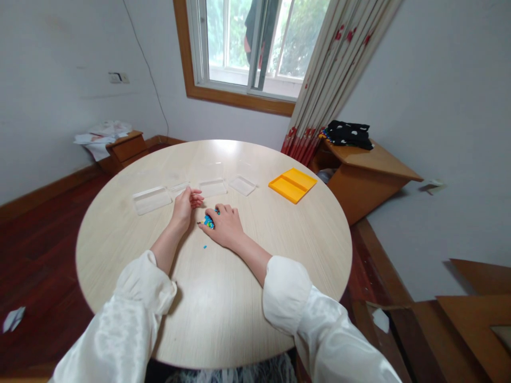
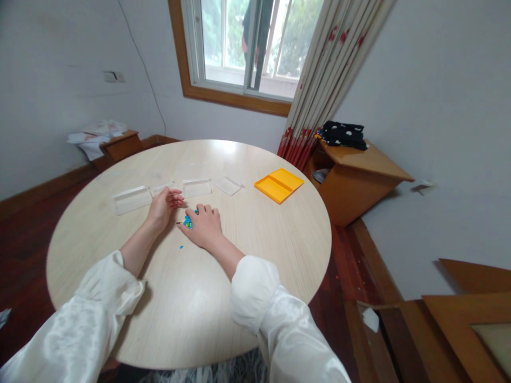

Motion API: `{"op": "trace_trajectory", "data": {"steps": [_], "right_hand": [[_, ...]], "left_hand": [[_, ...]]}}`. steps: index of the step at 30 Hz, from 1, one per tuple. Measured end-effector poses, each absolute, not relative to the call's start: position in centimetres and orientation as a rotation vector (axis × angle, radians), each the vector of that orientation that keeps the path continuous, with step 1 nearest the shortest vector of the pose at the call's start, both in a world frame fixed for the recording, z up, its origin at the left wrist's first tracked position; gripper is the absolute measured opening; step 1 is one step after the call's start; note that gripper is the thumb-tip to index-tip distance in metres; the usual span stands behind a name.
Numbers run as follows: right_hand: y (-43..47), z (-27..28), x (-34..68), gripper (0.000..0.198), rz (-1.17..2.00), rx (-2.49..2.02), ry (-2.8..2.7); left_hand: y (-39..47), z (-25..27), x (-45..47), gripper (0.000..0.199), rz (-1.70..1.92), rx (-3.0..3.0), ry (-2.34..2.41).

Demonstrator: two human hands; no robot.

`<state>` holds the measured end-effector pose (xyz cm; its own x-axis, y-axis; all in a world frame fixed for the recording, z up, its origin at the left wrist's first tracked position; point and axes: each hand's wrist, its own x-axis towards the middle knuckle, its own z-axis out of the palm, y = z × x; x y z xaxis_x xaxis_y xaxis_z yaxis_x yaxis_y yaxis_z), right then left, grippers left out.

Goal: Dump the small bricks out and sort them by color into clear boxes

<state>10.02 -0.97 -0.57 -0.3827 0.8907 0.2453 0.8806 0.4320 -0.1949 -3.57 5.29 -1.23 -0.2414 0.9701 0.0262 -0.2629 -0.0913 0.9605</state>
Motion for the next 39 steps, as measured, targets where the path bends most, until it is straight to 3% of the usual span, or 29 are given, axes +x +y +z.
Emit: {"op": "trace_trajectory", "data": {"steps": [7,18,22,30,39], "right_hand": [[0.3,-0.3,10.3,0.027,-0.039,-1.565,-2.453],[1.3,-0.5,10.8,0.042,-0.076,-1.518,-2.419],[1.7,0.0,11.8,0.036,-0.085,-1.498,-2.310],[1.4,0.1,13.4,0.030,0.122,-1.282,-2.209],[1.3,-1.6,16.6,0.034,0.330,-1.368,-1.717]], "left_hand": [[5.1,-1.3,-3.2,0.037,1.529,0.950,1.155],[5.0,-1.9,-2.7,0.036,1.491,1.024,1.108],[4.8,-1.9,-2.2,0.035,1.459,1.036,1.055],[4.0,-1.6,-1.3,0.035,1.327,1.001,0.886],[4.4,-2.1,-1.8,0.036,1.546,0.924,1.031]]}}
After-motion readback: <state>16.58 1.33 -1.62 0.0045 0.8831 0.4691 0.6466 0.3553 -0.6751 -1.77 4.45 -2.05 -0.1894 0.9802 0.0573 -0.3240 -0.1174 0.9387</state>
